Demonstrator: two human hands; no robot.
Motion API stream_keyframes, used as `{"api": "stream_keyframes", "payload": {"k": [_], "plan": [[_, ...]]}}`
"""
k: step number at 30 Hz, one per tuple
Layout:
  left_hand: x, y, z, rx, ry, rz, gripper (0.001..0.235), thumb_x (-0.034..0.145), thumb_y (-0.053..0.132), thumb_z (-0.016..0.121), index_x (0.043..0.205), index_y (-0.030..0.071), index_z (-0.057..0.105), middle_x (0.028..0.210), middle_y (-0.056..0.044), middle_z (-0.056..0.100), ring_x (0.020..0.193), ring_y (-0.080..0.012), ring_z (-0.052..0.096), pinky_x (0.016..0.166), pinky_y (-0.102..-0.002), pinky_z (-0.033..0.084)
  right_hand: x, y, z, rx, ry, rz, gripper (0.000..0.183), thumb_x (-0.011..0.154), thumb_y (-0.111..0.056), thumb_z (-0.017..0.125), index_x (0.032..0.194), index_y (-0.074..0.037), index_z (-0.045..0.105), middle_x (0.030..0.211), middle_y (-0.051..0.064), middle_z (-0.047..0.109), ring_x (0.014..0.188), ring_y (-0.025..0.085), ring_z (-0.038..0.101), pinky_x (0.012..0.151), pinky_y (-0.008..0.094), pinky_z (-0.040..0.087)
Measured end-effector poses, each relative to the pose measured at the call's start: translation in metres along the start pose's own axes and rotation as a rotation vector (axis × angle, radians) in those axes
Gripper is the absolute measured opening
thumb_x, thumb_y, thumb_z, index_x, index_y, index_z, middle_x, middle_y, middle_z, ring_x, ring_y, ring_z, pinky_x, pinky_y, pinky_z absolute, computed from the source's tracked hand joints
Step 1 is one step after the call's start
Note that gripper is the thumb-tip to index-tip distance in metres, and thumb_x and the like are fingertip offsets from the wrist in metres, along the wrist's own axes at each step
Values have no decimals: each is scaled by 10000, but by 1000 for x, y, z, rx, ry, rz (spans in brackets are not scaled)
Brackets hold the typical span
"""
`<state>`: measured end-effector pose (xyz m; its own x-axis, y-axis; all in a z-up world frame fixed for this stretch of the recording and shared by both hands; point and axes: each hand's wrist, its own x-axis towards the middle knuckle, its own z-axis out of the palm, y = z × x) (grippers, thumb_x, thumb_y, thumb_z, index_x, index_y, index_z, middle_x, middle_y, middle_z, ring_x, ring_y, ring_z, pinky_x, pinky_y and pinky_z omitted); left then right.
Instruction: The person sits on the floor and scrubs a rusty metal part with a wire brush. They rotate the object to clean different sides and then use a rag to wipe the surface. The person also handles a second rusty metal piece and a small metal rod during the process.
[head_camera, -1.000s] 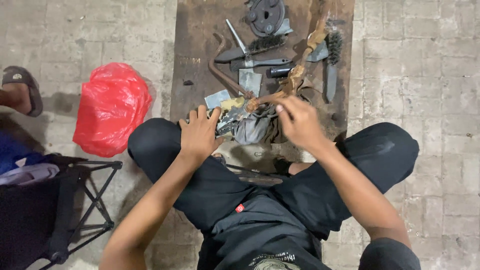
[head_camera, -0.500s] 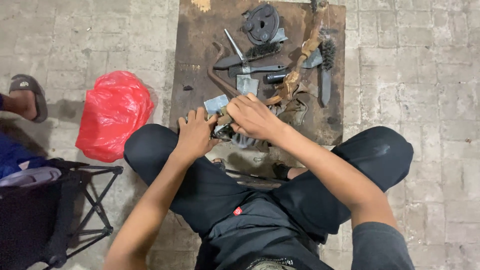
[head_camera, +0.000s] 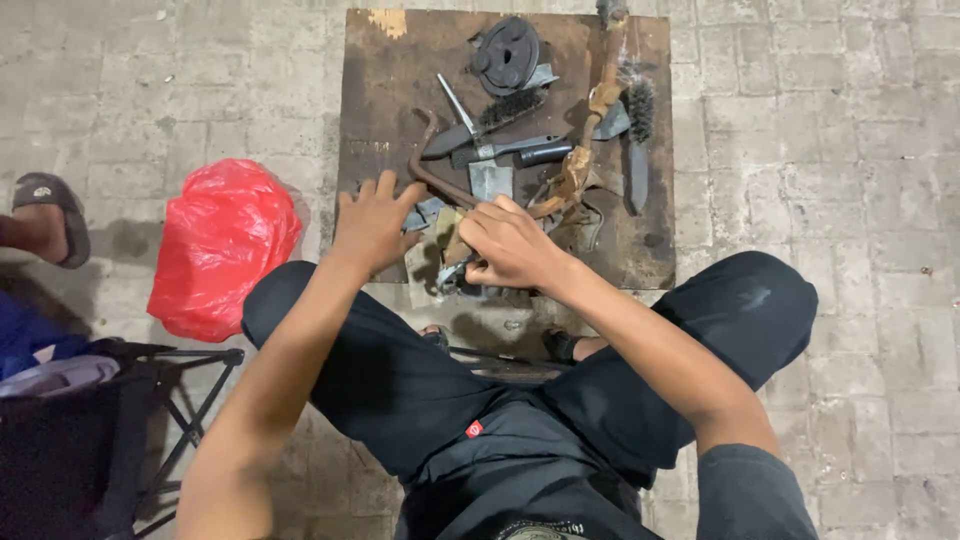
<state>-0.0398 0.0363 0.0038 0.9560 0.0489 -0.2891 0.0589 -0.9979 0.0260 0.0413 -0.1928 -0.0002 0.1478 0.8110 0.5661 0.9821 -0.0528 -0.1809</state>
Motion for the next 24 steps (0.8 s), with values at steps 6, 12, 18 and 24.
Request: {"api": "stream_keyframes", "payload": {"k": [6, 12, 18, 24], "plan": [[2, -4, -21, -87, -54, -106, 638, 948, 355, 668, 1498, 200, 385, 1475, -213, 296, 1348, -474, 404, 972, -673, 408, -9, 4, 5, 32, 8, 4, 379, 636, -241, 762, 909, -107, 536, 717, 71, 503, 688, 284, 556, 718, 387, 454], [-25, 11, -27, -169, -90, 31, 774, 894, 338, 691, 1559, 220, 315, 1525, -233, 262, 1352, -486, 389, 981, -663, 410, -12, 8, 7, 112, 68, 14, 329, 702, -232, 728, 952, -93, 567, 737, 64, 511, 675, 280, 550, 702, 369, 457], [-17, 19, -9, -59, -177, 114, 856, 810, 350, 836, 1511, 240, 357, 1351, -158, 379, 1242, -380, 425, 947, -553, 408, 2, 5, -24, 151, 92, 22, 289, 742, -250, 737, 841, -85, 522, 721, 88, 499, 675, 306, 556, 700, 406, 494], [19, -1, 10, -181, -58, 108, 751, 816, 475, 815, 1382, 102, 491, 1212, -179, 508, 1147, -370, 520, 933, -577, 429, 4, 4, -26, 168, 86, 29, 250, 758, -233, 724, 842, -89, 538, 749, 90, 530, 693, 300, 578, 716, 394, 504]]}}
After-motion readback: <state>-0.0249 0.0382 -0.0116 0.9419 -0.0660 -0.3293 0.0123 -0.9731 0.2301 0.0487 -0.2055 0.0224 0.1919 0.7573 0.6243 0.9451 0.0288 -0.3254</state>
